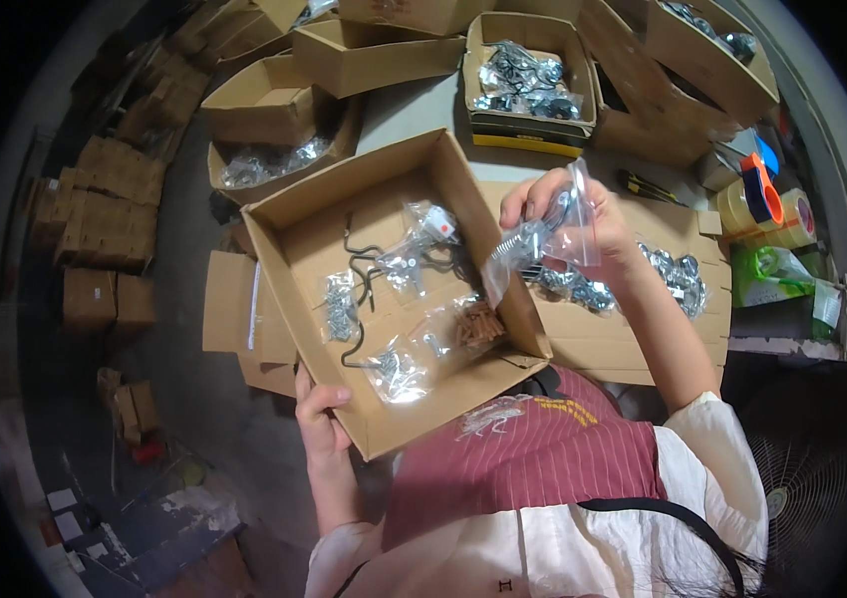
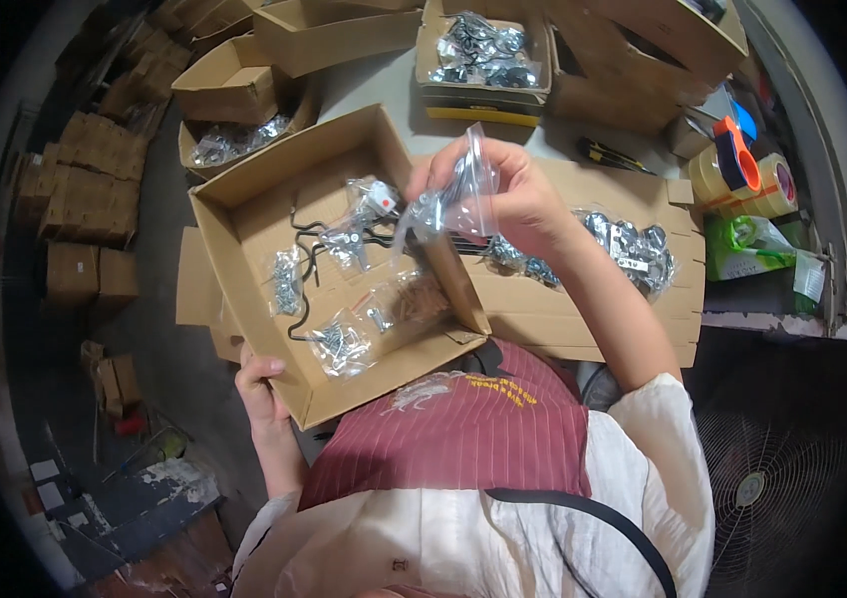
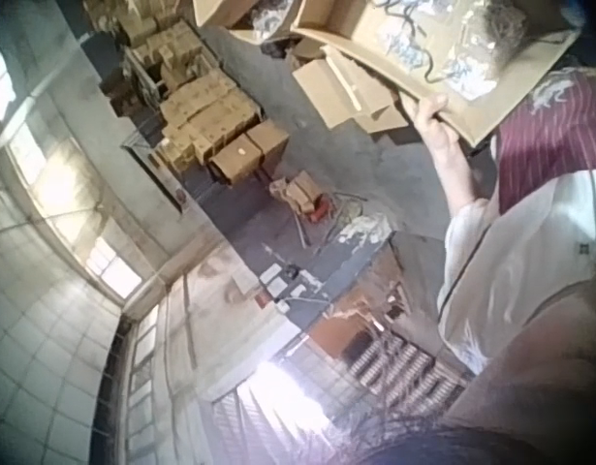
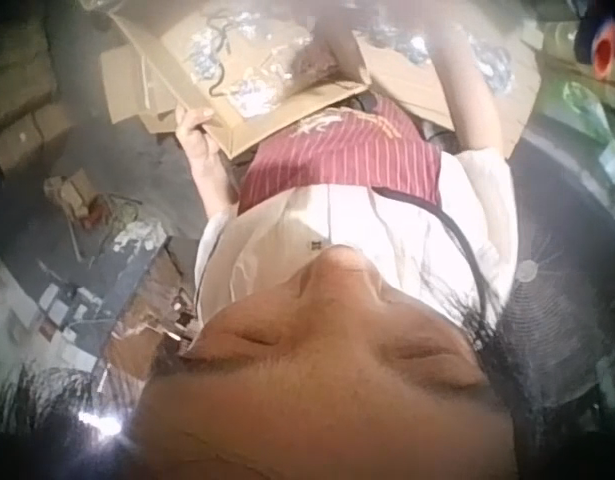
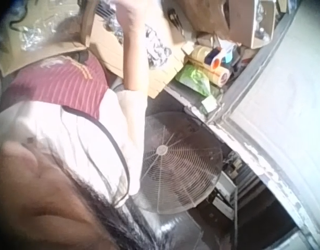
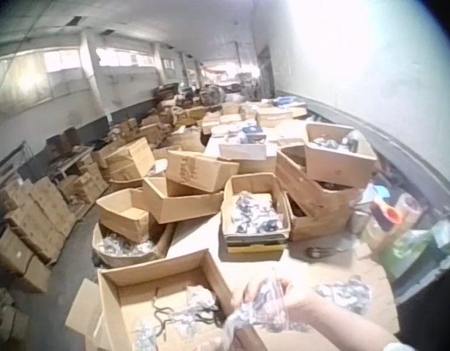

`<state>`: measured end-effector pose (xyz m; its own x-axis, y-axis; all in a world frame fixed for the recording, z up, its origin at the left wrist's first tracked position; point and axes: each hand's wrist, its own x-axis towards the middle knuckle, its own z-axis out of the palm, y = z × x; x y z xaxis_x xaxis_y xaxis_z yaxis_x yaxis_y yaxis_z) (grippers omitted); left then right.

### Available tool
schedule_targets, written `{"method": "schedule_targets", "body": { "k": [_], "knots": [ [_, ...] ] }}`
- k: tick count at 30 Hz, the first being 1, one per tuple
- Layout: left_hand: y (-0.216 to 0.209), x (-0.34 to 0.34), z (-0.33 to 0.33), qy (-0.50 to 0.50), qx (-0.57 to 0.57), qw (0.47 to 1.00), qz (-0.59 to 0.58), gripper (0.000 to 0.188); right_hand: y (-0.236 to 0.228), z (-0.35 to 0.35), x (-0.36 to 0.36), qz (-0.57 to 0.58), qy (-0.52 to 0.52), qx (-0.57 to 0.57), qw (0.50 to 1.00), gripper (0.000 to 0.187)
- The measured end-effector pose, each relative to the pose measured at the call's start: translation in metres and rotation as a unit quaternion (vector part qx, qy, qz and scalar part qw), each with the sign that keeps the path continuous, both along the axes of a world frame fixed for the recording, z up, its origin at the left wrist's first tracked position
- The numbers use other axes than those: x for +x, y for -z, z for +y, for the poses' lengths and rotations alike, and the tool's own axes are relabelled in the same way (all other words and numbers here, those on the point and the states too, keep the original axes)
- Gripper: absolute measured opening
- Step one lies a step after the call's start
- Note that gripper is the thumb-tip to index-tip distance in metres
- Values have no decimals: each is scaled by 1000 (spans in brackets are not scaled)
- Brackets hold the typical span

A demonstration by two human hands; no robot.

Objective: The person places hardware items into a cardboard box and seals the box with adhesive tape.

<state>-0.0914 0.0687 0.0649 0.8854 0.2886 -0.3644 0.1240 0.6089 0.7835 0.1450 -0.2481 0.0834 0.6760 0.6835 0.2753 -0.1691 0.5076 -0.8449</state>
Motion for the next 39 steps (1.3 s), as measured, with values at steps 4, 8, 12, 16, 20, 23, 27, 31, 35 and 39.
{"method": "schedule_targets", "body": {
  "k": [4, 8, 12, 16, 20, 23, 27, 31, 35, 39],
  "knots": [
    [-3, 12, -13, 14, 10, 1000, 11, 88, 6, 14, -18, 131, -52, -48, 989, 39],
    [5, 13, -8, 15, 23, 1000, 7, 83, 6, 17, -18, 194, -72, -64, 976, 43],
    [8, -14, 19, -86, -1, 996, 30, 69, 19, -9, -8, 104, 53, -139, 983, 48],
    [3, -30, 49, -73, 19, 997, -11, 69, 47, -11, -9, -169, 66, -571, 801, 38],
    [0, -21, 49, -77, 40, 996, -22, 71, 105, 3, -24, -478, 93, -589, 644, 41],
    [0, -19, 42, -88, 32, 996, -7, 76, 120, 2, -35, -611, 165, -543, 552, 44],
    [3, -15, 27, -39, -12, 999, -9, 81, 91, 1, -27, -603, 216, -438, 631, 41],
    [-12, 4, 7, -7, -13, 1000, 1, 85, 20, 24, -6, -529, 258, -311, 746, 42],
    [-16, 20, -8, 21, 53, 998, 0, 82, 20, 85, -2, -647, 162, -400, 628, 60],
    [-11, 28, -10, 58, 57, 997, -9, 90, 40, 93, 33, -613, 84, -523, 586, 54]
  ]
}}
